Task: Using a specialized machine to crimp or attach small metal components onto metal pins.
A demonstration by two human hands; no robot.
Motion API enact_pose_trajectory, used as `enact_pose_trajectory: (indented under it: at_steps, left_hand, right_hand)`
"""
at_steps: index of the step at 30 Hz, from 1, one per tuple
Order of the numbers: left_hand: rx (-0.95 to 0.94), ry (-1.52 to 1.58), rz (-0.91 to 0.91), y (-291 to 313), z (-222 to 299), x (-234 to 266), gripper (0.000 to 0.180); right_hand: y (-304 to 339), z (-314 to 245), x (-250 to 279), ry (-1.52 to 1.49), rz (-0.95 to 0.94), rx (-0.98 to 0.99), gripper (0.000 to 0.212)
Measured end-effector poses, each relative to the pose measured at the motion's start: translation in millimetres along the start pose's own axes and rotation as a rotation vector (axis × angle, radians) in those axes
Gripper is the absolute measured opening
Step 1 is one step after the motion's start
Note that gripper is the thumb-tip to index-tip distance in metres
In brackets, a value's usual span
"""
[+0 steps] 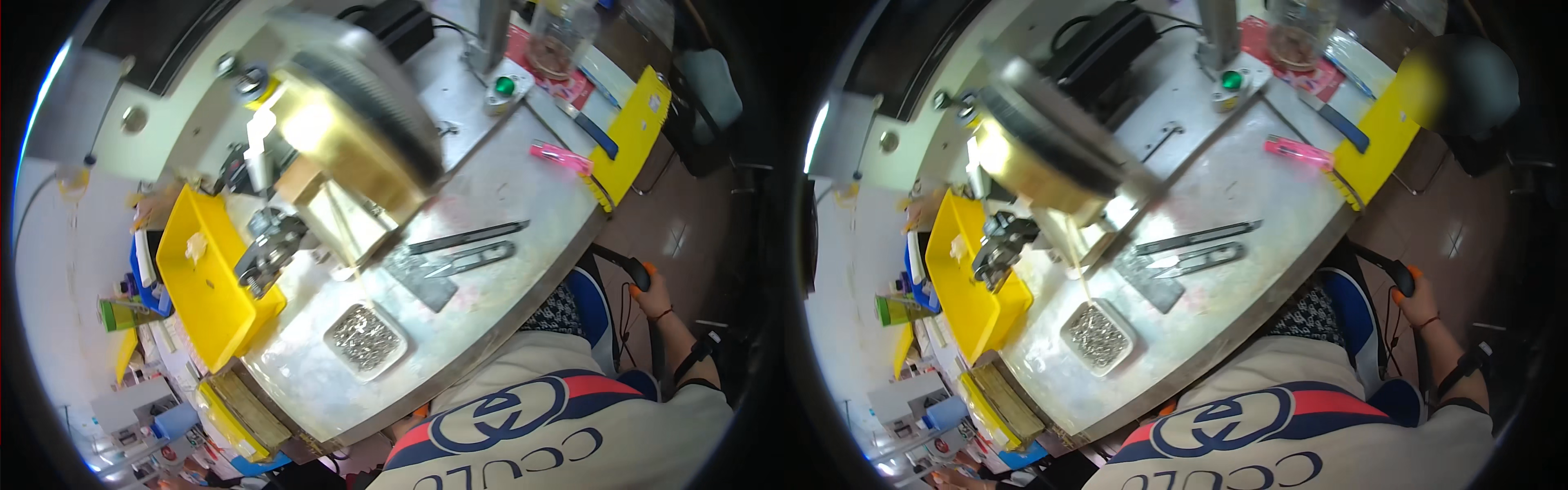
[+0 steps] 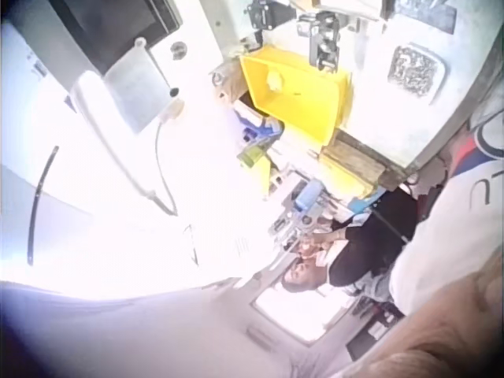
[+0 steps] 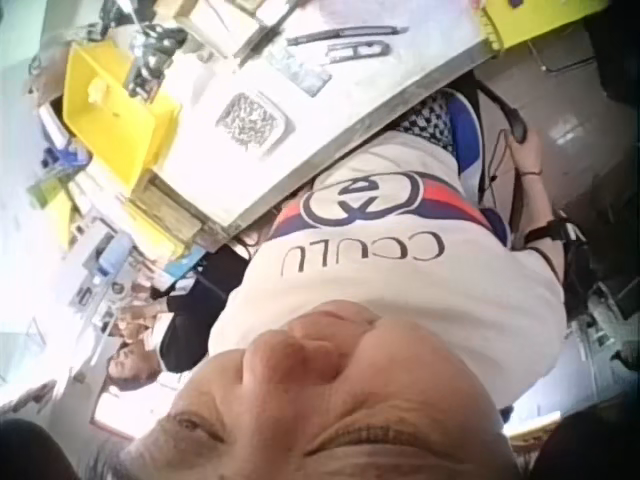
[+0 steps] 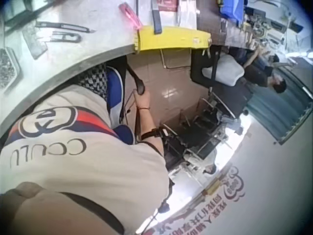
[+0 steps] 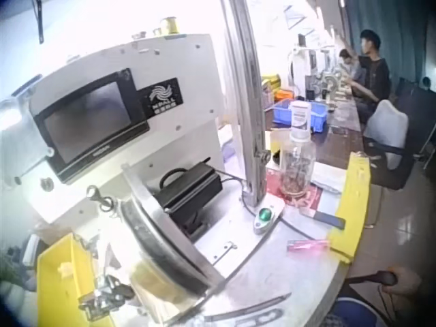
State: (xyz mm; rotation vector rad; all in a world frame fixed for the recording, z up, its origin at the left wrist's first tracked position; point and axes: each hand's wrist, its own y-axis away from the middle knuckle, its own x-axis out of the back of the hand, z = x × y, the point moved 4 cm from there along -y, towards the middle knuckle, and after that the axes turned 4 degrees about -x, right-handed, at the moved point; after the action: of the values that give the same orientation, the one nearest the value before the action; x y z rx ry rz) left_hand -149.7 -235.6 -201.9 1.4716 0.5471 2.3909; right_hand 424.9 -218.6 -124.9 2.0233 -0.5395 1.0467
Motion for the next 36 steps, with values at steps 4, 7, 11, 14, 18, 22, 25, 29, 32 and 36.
enact_pose_trajectory:
  at_steps: [4,7,11,14,18,22,25,29,32,36]
  left_hand:
    - [-0.194,-0.289,0.190,-8.5,-19.1,0.7,0.042]
    - [-0.205,-0.227,0.058,-13.9,37.1,46.9,0.045]
    - [0.593,0.638,0.394,14.4,40.4,37.7,0.046]
    - [0.857,0.654,0.393,19.4,77.7,52.0,0.034]
    - [0.735,0.755,0.393,9.7,43.7,36.0,0.026]
    - [0.568,0.373,0.430,-3.9,39.5,36.8,0.035]
    - [0.473,0.226,0.422,-26.9,47.4,42.0,0.036]
    - [0.357,0.146,0.393,-33.2,46.8,37.8,0.037]
    - [0.256,0.114,0.363,-32.0,49.0,38.1,0.038]
    - [0.141,0.061,0.312,-25.6,48.1,34.7,0.039]
  right_hand:
    - [-29.5,-43.5,-17.4,0.028,-0.021,0.148,0.048]
    - [-31.8,-88.7,-16.1,-0.026,-0.042,0.279,0.050]
    - [-39.3,-90.8,-23.0,-0.246,-0.187,0.340,0.050]
    - [-39.2,-85.9,-21.4,-0.323,-0.261,0.337,0.049]
    - [-33.6,-81.6,-14.4,-0.375,-0.314,0.270,0.051]
    - [-41.5,-79.3,-12.7,-0.406,-0.413,0.156,0.045]
    - [-62.5,-61.3,-14.0,-0.469,-0.292,0.255,0.046]
    - [-55.6,-85.6,1.3,-0.286,-0.227,0.298,0.047]
    - [-55.2,-70.8,-6.4,-0.285,-0.159,0.252,0.048]
    - [-49.2,-81.7,-0.6,-0.176,-0.078,0.266,0.052]
